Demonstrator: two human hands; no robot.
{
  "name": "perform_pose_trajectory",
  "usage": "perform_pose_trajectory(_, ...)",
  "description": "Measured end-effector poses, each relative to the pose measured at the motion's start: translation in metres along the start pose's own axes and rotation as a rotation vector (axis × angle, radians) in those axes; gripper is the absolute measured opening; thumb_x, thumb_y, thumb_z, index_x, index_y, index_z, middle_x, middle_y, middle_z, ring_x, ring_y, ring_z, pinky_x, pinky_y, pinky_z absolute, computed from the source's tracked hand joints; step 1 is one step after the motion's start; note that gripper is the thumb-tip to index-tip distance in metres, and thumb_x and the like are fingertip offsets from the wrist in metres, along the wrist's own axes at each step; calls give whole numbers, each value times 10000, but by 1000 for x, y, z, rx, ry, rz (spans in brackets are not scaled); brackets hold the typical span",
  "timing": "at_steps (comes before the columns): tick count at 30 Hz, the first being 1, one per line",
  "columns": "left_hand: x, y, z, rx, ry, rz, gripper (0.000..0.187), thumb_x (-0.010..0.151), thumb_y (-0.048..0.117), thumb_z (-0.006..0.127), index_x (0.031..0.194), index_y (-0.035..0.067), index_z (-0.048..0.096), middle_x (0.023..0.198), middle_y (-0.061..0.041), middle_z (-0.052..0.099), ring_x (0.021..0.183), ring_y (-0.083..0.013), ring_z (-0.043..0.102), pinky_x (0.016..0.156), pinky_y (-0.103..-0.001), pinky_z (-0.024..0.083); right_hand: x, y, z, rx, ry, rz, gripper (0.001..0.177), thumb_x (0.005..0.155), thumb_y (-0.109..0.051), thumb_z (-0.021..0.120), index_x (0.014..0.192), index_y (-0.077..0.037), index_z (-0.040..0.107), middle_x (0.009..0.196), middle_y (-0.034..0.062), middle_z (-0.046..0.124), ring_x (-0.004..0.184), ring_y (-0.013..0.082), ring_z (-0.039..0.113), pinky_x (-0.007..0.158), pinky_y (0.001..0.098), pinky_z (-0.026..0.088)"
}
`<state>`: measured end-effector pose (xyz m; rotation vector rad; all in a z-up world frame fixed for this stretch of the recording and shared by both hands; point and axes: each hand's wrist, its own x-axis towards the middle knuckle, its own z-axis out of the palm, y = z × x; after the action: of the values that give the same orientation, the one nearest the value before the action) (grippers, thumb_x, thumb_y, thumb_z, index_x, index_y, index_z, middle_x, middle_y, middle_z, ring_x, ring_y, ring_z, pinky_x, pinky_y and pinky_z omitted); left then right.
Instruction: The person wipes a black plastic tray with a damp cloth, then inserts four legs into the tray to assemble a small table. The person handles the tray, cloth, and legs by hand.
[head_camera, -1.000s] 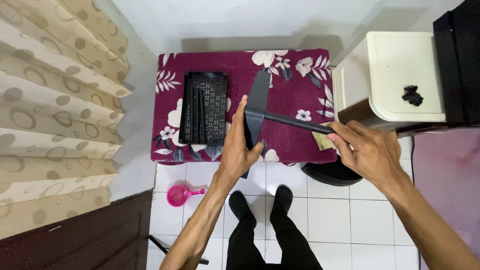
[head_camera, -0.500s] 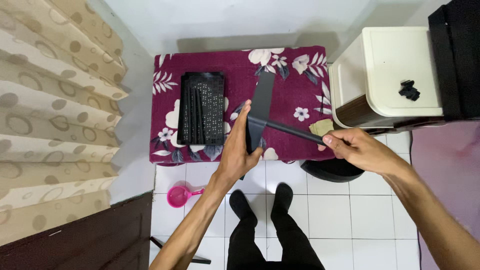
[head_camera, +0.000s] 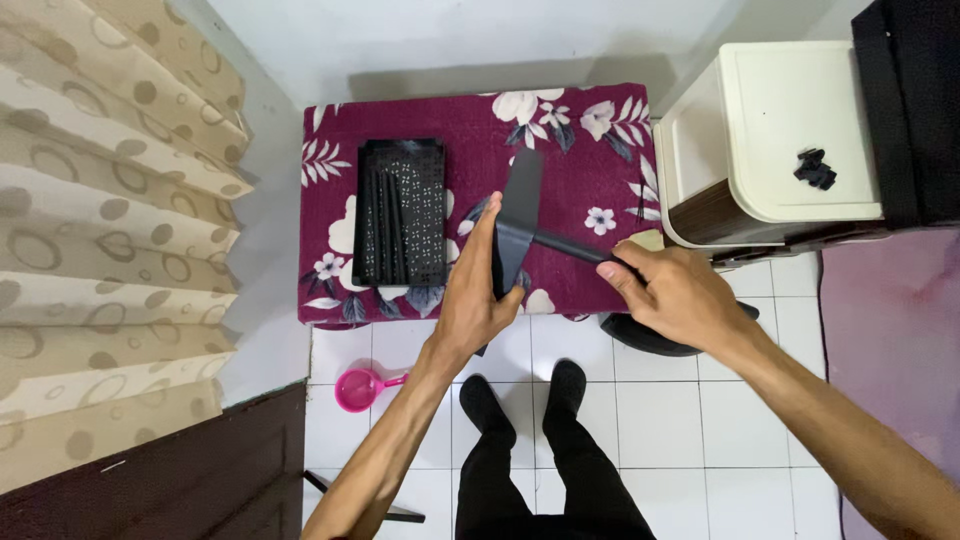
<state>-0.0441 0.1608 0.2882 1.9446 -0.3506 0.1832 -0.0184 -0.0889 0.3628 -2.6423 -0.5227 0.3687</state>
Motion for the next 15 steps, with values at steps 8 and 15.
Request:
perform_pose_trajectory(8, -3, -3, 5, -25, -9, 14, 1056, 702, -100, 714, 1608, 28, 188, 1665, -252, 293, 1548, -410, 322, 1265, -487, 307, 14, 22, -8, 532, -368, 310, 459, 1033, -376, 567, 841, 10, 725, 662, 96, 491, 600, 152, 470, 555, 346, 401)
perform_pose_trajectory(15, 3, -9, 12, 7, 37, -61, 1036, 752, -87, 728, 1618, 29, 171, 1664, -249, 293, 1537, -425, 330, 1218, -487, 312, 5, 2, 16, -268, 324, -260, 404, 986, -361, 633, 1067, 30, 695, 749, 110, 647, 574, 206, 599, 452, 350, 467)
